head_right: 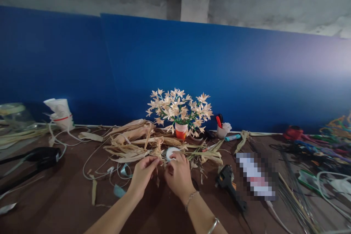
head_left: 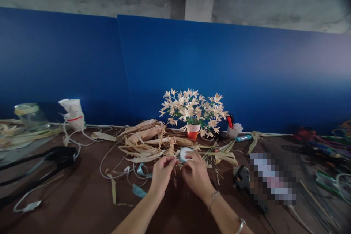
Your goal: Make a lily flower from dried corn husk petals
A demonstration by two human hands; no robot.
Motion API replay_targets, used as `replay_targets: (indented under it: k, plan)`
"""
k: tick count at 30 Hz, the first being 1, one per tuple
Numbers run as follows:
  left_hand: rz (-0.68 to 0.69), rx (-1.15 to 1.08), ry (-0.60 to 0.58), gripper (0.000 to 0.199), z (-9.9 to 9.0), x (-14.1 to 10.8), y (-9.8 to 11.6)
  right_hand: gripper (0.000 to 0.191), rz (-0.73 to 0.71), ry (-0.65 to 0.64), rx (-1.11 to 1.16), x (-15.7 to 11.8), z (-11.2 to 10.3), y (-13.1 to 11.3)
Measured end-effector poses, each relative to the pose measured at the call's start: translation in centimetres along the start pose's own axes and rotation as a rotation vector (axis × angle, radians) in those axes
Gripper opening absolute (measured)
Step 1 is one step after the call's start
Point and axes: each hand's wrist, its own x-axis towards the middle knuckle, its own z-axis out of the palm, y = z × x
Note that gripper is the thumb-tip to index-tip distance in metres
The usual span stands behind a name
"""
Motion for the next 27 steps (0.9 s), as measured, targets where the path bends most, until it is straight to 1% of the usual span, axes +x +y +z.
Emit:
replay_targets:
  k: [1, 2, 5, 6, 8, 10, 12, 15, 18, 22, 27]
  plan:
    - [0.024, 0.004, 0.000, 0.025, 0.0, 0.1, -0.2, 0.012, 0.055, 0.033, 0.145, 0.0, -0.2, 0.0]
    - [0.044, 0.013, -0.001, 0.024, -0.1, 0.2, -0.3, 0.014, 0.115, 0.038, 0.296, 0.1, -0.5, 0.0]
    - [0.065, 0.048, -0.016, 0.025, 0.0, 0.3, -0.8, 0.020, 0.340, -0.053, 0.704, 0.2, -1.1, -0.5]
    - [0.065, 0.058, -0.021, 0.025, 0.0, 0.3, -0.9, 0.020, 0.414, -0.085, 0.805, 0.2, -1.2, -0.7]
    - [0.077, 0.067, -0.025, 0.024, 0.1, 0.2, -1.0, 0.020, 0.532, -0.121, 0.939, 0.1, -1.3, -1.1]
    - [0.100, 0.075, -0.035, 0.023, 0.2, 0.2, -1.0, 0.021, 0.614, -0.118, 0.994, 0.1, -1.1, -1.4]
    - [0.116, 0.082, -0.060, 0.022, 0.3, 0.1, -1.0, 0.020, 0.686, -0.086, 1.021, 0.0, -1.0, -1.4]
    - [0.134, 0.087, -0.098, 0.022, 0.4, 0.0, -0.9, 0.016, 0.747, -0.076, 1.024, 0.0, -0.8, -1.1]
    - [0.169, 0.099, -0.122, 0.021, 0.5, -0.2, -0.8, 0.014, 0.761, -0.103, 1.005, 0.0, -0.7, -0.8]
    - [0.221, 0.150, -0.133, 0.018, 0.5, -0.4, -0.7, 0.013, 0.754, -0.110, 0.998, 0.0, -0.8, -0.6]
    - [0.235, 0.172, -0.174, 0.014, 0.4, -0.4, -0.9, 0.014, 0.739, -0.126, 0.969, 0.0, -0.9, -0.2]
